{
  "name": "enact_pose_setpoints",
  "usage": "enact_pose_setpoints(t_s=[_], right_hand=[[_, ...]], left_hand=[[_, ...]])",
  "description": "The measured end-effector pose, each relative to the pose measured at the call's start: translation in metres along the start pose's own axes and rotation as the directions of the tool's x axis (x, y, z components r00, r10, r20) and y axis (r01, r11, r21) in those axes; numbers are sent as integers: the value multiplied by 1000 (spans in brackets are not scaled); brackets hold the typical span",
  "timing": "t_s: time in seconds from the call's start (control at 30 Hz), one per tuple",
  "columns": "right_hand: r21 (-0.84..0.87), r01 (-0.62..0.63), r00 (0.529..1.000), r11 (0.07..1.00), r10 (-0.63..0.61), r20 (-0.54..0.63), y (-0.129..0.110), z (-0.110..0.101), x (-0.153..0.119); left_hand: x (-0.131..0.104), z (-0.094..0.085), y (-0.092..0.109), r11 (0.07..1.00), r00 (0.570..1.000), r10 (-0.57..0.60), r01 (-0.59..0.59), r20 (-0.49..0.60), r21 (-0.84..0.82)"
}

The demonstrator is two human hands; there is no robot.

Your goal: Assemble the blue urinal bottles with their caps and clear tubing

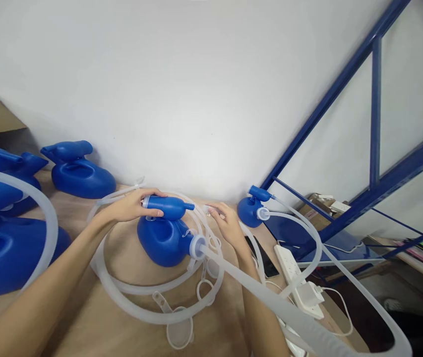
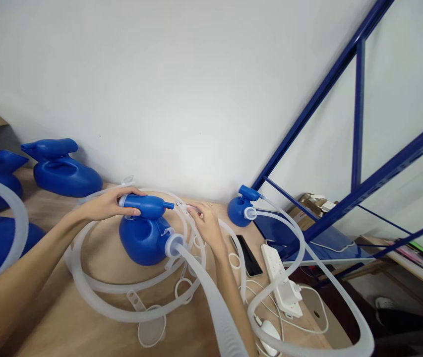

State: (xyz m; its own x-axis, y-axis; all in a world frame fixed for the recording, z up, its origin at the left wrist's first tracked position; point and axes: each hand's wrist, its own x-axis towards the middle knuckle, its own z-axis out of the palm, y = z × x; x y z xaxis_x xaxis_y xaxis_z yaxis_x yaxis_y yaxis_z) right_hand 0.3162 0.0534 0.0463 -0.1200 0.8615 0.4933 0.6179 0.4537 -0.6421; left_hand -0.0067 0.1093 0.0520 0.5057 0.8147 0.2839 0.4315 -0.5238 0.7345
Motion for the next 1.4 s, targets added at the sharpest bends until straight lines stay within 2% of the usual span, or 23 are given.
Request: enact_pose_setpoints(t_s=[0.13,0.27,0.43,0.53,0.63,0.77,0.93,1.0,1.03,1.13,1.2,1.3,1.4], right_hand=[[-37,-5,1000,999,4,-19,-3,17,8],[-33,27,996,999,-24,82,4,19,13],[7,78,988,997,-78,132,10,21,13],[-56,92,984,994,-83,157,10,25,15],[-114,76,987,991,-59,148,9,32,19],[-66,22,993,998,-14,119,3,44,29],[-41,-18,977,999,26,214,-8,46,44],[25,-66,962,997,57,268,-10,44,49],[80,-132,946,988,101,307,-10,44,51],[229,-409,854,883,283,436,-8,47,56],[273,-528,794,804,353,495,-6,52,57],[307,-569,775,763,372,511,-4,60,55],[347,-564,792,749,373,483,-2,64,54]], left_hand=[[2,6,3,1000,1000,11,-11,7,-5],[3,6,5,1000,1000,10,-10,16,-5],[3,7,7,1000,1000,19,-19,23,-7],[3,9,6,1000,1000,24,-24,16,7],[3,10,3,999,999,35,-36,28,41],[0,10,-3,995,999,30,-31,15,90],[-2,11,-8,993,999,47,-47,-5,108],[-1,11,-8,992,998,64,-63,-1,112],[0,11,-8,991,998,68,-67,3,116],[0,12,-8,986,997,79,-80,11,144],[0,13,-7,981,996,92,-90,-4,173],[-1,15,-4,976,995,93,-86,-25,202],[-2,15,-2,978,997,75,-70,-18,194]])
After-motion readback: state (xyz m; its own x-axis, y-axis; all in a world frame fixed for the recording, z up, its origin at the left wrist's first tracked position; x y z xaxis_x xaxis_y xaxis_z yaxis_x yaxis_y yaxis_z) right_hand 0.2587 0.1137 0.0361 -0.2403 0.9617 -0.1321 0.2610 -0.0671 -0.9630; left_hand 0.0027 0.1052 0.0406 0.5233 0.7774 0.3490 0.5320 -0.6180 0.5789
